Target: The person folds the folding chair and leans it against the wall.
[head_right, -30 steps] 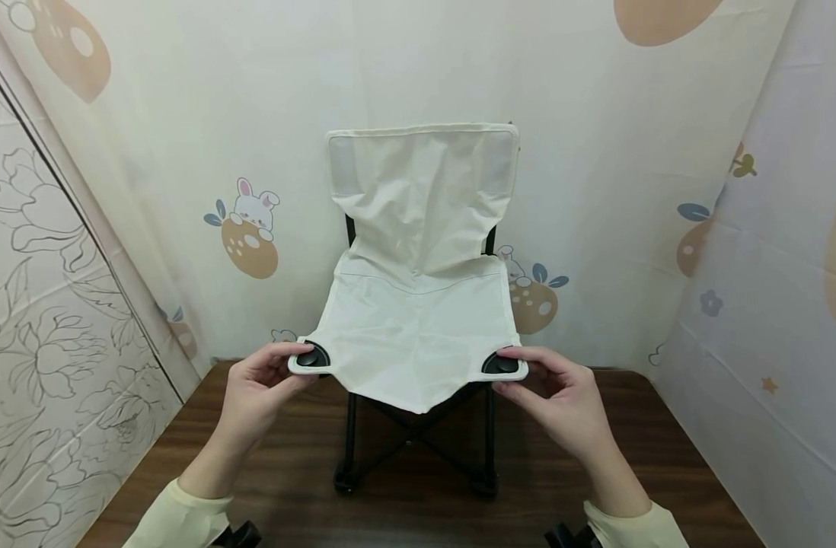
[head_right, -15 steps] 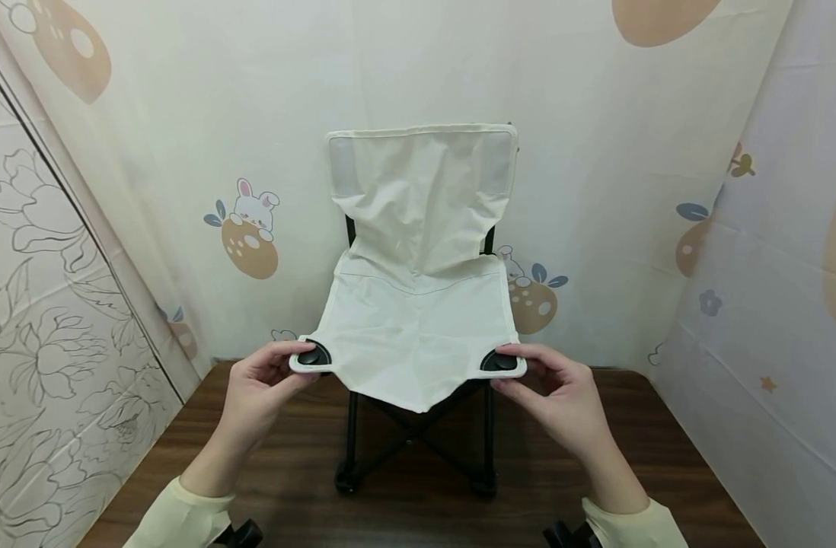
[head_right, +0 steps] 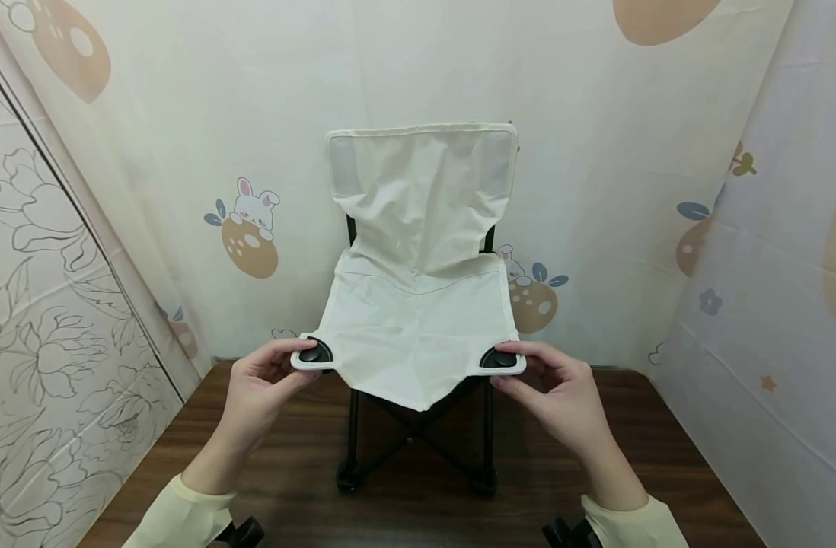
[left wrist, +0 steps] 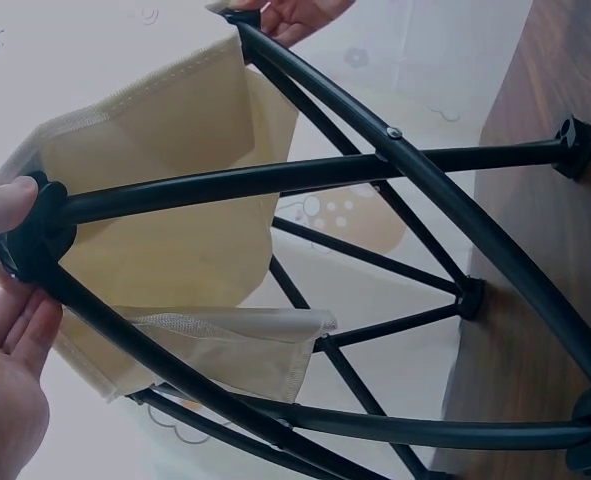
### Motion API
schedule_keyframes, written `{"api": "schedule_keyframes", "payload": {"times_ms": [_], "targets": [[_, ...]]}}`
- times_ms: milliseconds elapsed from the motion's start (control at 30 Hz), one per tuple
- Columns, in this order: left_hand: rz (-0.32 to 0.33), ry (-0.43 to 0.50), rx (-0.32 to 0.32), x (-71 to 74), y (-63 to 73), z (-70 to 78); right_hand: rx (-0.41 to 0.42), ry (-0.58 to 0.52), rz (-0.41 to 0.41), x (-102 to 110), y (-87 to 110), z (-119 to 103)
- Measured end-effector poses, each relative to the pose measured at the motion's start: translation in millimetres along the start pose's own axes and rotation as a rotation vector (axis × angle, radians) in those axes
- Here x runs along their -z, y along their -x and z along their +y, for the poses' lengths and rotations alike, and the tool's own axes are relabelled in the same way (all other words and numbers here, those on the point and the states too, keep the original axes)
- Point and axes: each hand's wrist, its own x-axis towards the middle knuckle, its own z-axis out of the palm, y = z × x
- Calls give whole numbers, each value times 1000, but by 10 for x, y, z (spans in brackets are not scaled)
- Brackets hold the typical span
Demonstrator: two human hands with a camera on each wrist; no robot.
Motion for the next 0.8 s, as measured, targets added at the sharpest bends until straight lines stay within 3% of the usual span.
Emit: {"api": "schedule_keyframes", "payload": {"times_ms": [500, 800], "targets": [[-2, 3, -9, -12, -18, 33, -18, 51, 25, -28, -20, -28], [-6, -2, -3, -19, -28, 55, 7, -29, -33, 5, -39, 0]]}}
